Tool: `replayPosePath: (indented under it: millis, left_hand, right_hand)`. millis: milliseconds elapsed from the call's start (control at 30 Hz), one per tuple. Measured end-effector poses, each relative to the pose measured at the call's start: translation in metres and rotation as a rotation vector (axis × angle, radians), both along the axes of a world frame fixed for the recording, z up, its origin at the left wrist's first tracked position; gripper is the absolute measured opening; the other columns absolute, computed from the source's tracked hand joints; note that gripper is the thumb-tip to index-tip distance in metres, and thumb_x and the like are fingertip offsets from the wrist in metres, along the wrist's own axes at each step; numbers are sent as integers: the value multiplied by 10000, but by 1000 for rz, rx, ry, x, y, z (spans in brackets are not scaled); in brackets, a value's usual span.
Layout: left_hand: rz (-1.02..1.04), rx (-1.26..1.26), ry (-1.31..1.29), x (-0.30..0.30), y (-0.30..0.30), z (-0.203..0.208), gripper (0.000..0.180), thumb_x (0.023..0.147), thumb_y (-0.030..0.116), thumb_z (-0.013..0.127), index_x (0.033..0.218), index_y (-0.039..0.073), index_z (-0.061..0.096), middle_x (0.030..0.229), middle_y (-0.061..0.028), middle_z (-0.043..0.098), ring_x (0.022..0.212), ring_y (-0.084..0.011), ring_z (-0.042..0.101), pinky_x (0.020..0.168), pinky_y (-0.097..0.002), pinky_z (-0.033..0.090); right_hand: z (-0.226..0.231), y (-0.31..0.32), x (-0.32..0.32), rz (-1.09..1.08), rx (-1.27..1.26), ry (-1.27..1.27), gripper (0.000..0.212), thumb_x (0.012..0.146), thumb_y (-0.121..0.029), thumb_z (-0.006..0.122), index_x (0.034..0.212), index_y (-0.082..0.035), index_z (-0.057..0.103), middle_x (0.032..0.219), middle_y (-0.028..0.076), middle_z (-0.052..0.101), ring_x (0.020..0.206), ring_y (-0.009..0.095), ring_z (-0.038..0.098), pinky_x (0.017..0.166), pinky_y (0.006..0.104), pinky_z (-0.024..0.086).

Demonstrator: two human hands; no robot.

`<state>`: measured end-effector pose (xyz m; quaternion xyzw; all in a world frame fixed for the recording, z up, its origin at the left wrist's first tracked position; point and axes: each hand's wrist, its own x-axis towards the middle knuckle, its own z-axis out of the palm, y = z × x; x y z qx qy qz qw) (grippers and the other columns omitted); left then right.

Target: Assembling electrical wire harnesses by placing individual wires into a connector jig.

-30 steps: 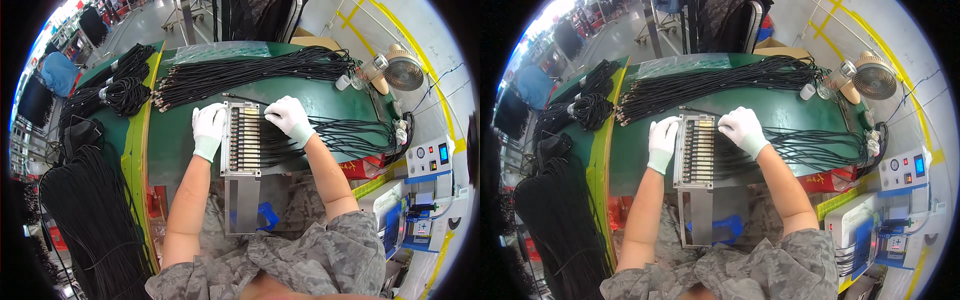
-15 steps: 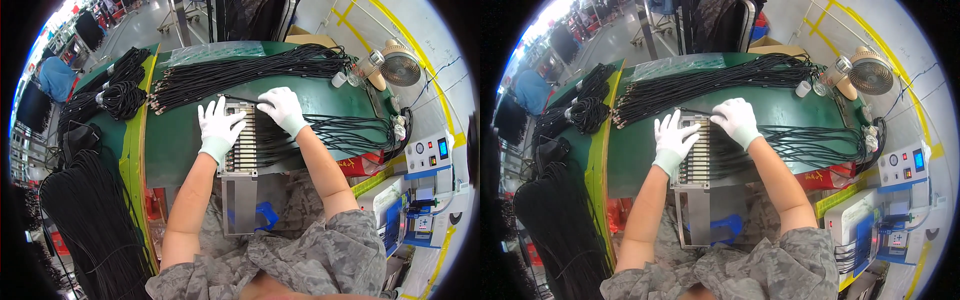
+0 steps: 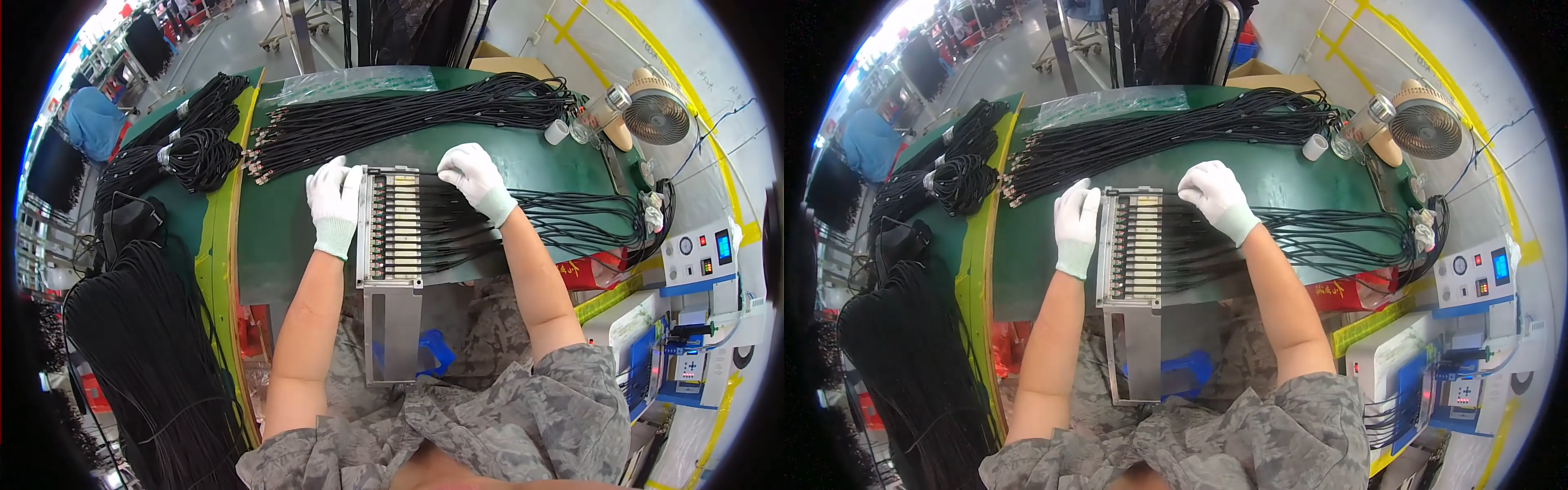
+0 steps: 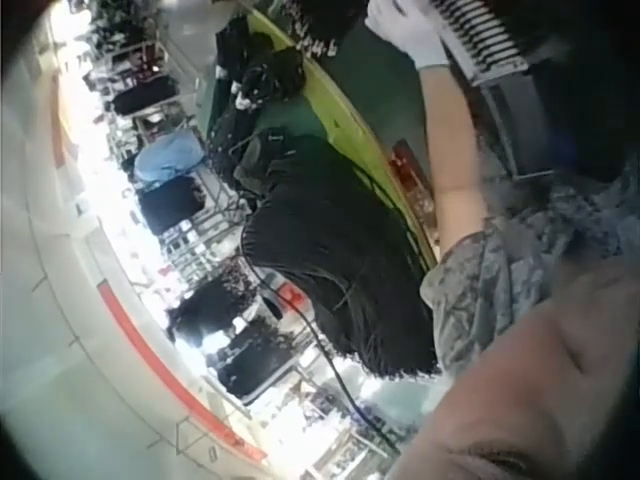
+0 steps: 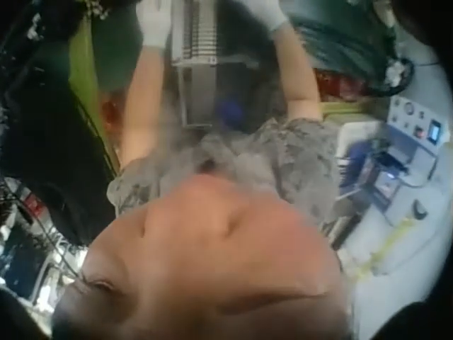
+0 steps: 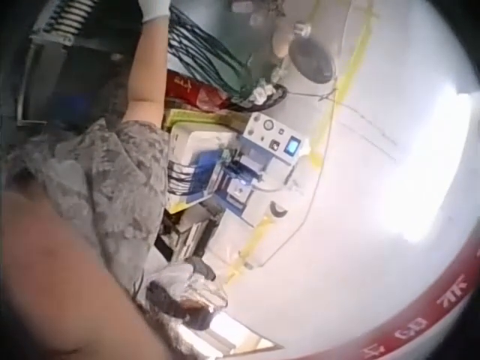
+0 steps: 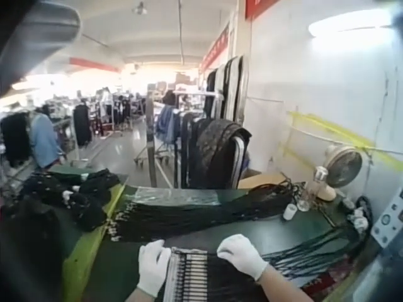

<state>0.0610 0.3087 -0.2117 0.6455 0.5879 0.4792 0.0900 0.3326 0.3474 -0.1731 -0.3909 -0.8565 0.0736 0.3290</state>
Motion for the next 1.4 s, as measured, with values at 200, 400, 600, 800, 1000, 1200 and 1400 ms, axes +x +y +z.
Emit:
replayPosePath:
  millis: [200, 400, 600, 800, 1000, 1200, 1400]
  left_hand:
    - [-236, 172, -96, 11, -6, 10, 134, 891, 189, 662, 856, 64, 694, 1230, -165, 629, 1175, -354, 526, 1043, -448, 371]
    - [-324, 179, -98, 12, -11, 17, 115, 857, 170, 694, 822, 60, 707, 1254, -133, 611, 1175, -329, 501, 1013, -424, 389]
    - [-361, -22, -277, 24, -19, 25, 152, 873, 139, 666, 785, 22, 707, 1233, -159, 601, 1150, -287, 520, 1007, -380, 401]
    - [-361, 19, -289, 18, -20, 23, 128, 856, 100, 676, 768, 8, 685, 1224, -162, 613, 1130, -277, 537, 993, -378, 415]
    - [-397, -99, -623, 14, -17, 14, 128, 892, 96, 651, 810, 5, 685, 1237, -175, 608, 1068, -218, 571, 942, -333, 437]
    - [-183, 6, -482, -1, -10, 8, 153, 906, 132, 648, 827, 12, 703, 1195, -153, 648, 1108, -246, 570, 1000, -362, 408]
    - [-85, 82, -68, -3, -9, 14, 122, 898, 162, 664, 933, 55, 712, 1228, -137, 643, 1178, -275, 542, 1046, -372, 382]
  right_hand:
    - [13, -13, -36, 67, 78, 86, 200, 777, -248, 739, 907, -103, 693, 843, 82, 659, 875, 316, 608, 807, 415, 477]
    - [12, -19, -56, 134, 15, 51, 166, 798, -251, 722, 837, -91, 698, 783, 83, 667, 805, 305, 625, 775, 404, 490]
    - [10, -21, -50, 112, 102, 93, 166, 740, -241, 757, 837, -123, 691, 803, 52, 678, 855, 282, 625, 799, 406, 477]
    - [6, -30, -65, 58, 164, -43, 212, 782, -280, 736, 939, -140, 708, 872, 52, 647, 931, 253, 608, 900, 391, 427]
    - [9, -21, -43, 27, 164, -71, 137, 777, -235, 727, 836, -112, 710, 795, 42, 666, 864, 264, 629, 826, 393, 472]
    - [10, -11, -23, -33, 81, 70, 171, 736, -80, 701, 905, -93, 716, 793, 80, 679, 810, 283, 636, 773, 400, 512]
    - [5, -8, -30, 108, -17, 33, 104, 789, -172, 719, 873, -112, 730, 789, 72, 685, 773, 279, 620, 735, 397, 489]
